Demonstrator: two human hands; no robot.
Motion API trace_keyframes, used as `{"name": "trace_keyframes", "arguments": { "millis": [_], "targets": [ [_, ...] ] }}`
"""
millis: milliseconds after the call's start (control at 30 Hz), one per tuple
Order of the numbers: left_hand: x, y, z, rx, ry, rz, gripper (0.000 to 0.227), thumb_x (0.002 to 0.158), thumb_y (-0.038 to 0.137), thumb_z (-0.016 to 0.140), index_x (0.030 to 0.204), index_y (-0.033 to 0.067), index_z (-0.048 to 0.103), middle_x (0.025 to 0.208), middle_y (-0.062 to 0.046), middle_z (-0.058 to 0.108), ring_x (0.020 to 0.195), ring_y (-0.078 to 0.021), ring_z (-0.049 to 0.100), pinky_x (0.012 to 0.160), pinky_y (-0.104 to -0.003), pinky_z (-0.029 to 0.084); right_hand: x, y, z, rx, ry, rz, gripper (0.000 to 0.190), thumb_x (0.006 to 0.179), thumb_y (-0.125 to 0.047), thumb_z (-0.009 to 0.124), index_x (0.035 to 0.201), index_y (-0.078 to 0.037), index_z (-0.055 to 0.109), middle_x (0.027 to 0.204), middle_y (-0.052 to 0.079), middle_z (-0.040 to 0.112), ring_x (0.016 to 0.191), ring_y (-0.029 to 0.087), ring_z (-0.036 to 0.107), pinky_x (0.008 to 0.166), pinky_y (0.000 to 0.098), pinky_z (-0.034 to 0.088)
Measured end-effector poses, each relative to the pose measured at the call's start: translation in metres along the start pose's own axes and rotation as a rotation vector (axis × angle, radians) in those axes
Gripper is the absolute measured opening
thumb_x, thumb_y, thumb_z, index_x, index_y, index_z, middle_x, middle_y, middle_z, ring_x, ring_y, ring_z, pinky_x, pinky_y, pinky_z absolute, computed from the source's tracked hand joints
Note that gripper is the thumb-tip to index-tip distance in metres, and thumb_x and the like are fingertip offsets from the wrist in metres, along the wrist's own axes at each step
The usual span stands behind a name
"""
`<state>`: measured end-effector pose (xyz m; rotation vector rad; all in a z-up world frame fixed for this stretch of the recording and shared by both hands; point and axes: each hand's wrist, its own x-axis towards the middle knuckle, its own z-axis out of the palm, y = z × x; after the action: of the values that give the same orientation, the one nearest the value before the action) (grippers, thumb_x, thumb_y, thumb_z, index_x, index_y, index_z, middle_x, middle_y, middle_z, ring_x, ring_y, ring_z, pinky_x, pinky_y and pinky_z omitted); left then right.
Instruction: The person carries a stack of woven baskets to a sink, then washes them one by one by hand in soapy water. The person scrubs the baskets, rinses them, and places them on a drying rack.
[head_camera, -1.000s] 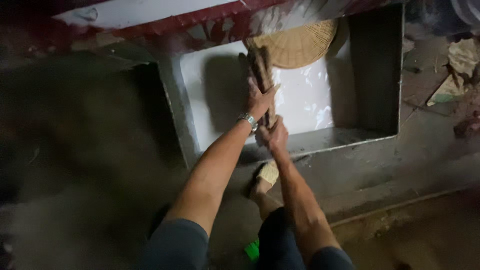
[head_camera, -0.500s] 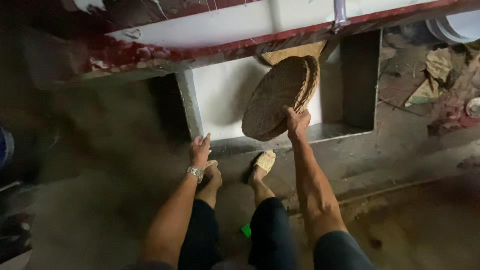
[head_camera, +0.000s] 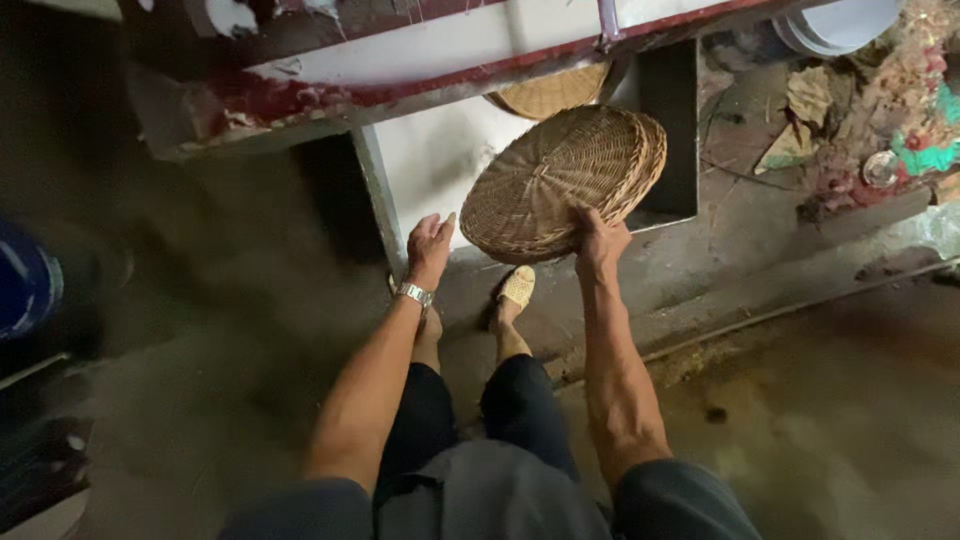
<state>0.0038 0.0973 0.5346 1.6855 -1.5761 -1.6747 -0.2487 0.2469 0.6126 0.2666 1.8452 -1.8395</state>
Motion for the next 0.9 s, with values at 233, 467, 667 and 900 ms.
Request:
{"name": "trace_keyframes", "arguments": {
  "millis": [233,467,667,900],
  "targets": [
    [-0.033,0.039,-0.019,0.187,-0.102,0.020,0.077,0.088,0.057,0.066,0.136,-0.0020,0.059,0.125,-0.025,0.069,0.109,-0.0329,0.070,0.093,-0.038,0.053,-0.045,-0.050,0.007,0.051,0.060,-0.067,0.023,0.085,-0.001,0.075,0.104,0.011,0.070,0.095,0.012,0.072,0.078,0.021,0.069,0.070,0.0352,0.059],
    [-0.067,0.080,-0.034,0.480,-0.498,0.130,0.075,0.091,0.025,0.048,0.166,0.0250,0.040,0.167,-0.026,0.022,0.102,-0.0386,0.071,0.079,-0.055,0.067,-0.103,-0.089,0.023,0.199,0.103,-0.092,0.024,0.081,0.001,0.074,0.103,0.009,0.066,0.089,0.013,0.071,0.073,0.025,0.071,0.061,0.0389,0.059],
    [-0.088,0.125,-0.044,-0.599,-0.470,-0.739,0.108,0.073,0.072,0.066,0.160,0.0212,0.027,0.162,-0.025,0.022,0.135,-0.0476,0.047,0.097,-0.064,0.051,-0.141,-0.112,0.018,0.239,0.031,-0.070,0.024,0.088,0.000,0.073,0.108,0.010,0.065,0.093,0.015,0.071,0.080,0.028,0.071,0.068,0.0416,0.061],
    [-0.081,0.066,0.007,-0.599,-0.633,-0.565,0.075,0.088,0.050,0.064,0.157,0.0266,0.045,0.170,-0.004,0.013,0.151,-0.0302,0.018,0.114,-0.055,0.030,-0.152,-0.117,-0.001,0.282,-0.011,-0.107,0.040,0.084,0.001,0.071,0.122,0.004,0.058,0.102,0.014,0.070,0.087,0.027,0.072,0.072,0.0417,0.065]
  ]
}}
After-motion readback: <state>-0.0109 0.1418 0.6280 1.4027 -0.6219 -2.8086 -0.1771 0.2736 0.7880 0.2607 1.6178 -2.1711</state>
